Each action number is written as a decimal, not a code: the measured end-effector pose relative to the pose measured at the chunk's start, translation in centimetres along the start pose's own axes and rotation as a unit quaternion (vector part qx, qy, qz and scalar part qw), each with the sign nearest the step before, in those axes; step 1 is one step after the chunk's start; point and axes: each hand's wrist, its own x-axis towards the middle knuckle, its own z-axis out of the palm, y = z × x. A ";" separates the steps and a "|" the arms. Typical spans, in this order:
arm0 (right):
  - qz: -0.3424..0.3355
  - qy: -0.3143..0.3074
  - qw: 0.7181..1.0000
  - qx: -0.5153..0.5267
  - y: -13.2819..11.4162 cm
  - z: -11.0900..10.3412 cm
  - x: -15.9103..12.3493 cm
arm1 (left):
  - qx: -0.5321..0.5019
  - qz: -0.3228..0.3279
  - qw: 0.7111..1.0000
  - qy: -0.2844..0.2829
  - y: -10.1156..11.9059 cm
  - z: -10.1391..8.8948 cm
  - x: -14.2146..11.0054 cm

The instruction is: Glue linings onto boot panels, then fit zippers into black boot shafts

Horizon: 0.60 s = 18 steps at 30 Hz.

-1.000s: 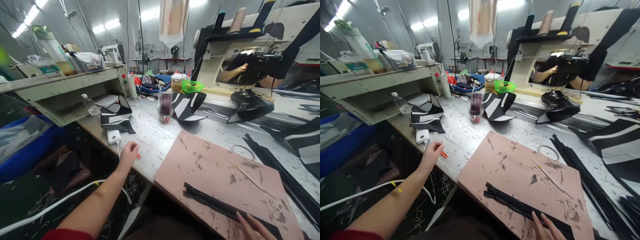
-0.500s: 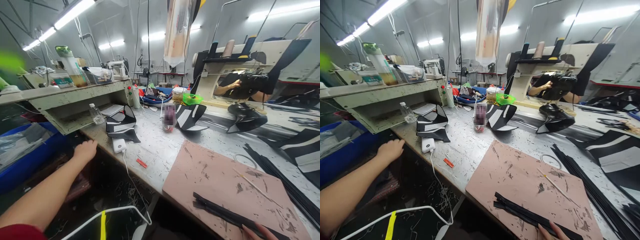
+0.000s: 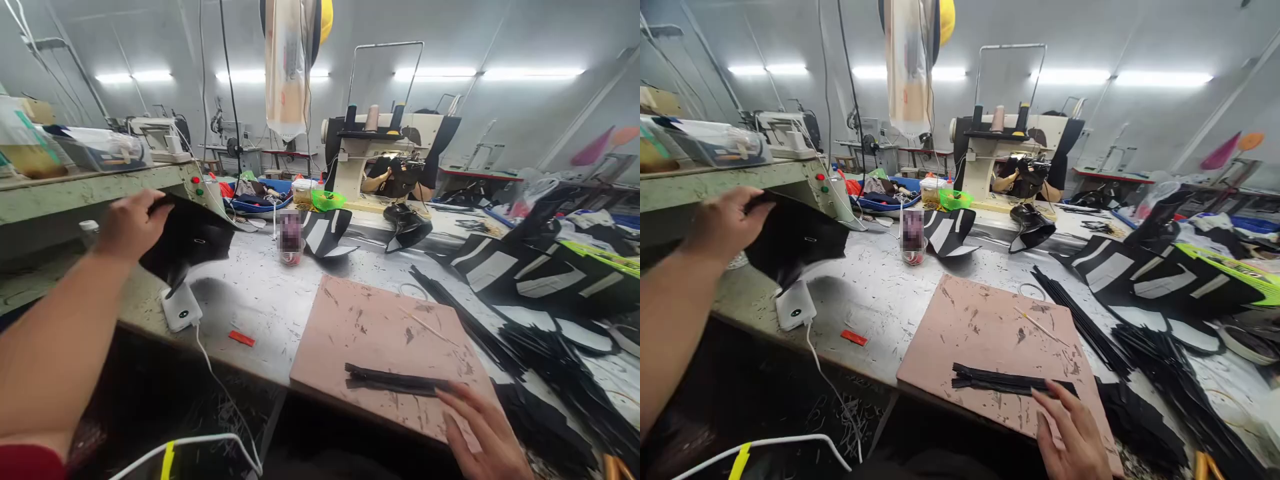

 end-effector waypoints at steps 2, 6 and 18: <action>0.017 0.000 0.999 0.038 -1.2 0.6 2.9 | -0.044 0.066 0.995 0.068 2.9 -2.8 -0.9; 0.044 -0.125 0.976 0.174 -5.4 2.6 8.0 | -0.170 0.127 0.970 0.117 8.2 -6.7 -5.9; 0.174 -0.390 0.832 0.354 -1.9 -1.6 -0.9 | -0.544 0.180 0.661 -0.485 16.0 0.6 -20.6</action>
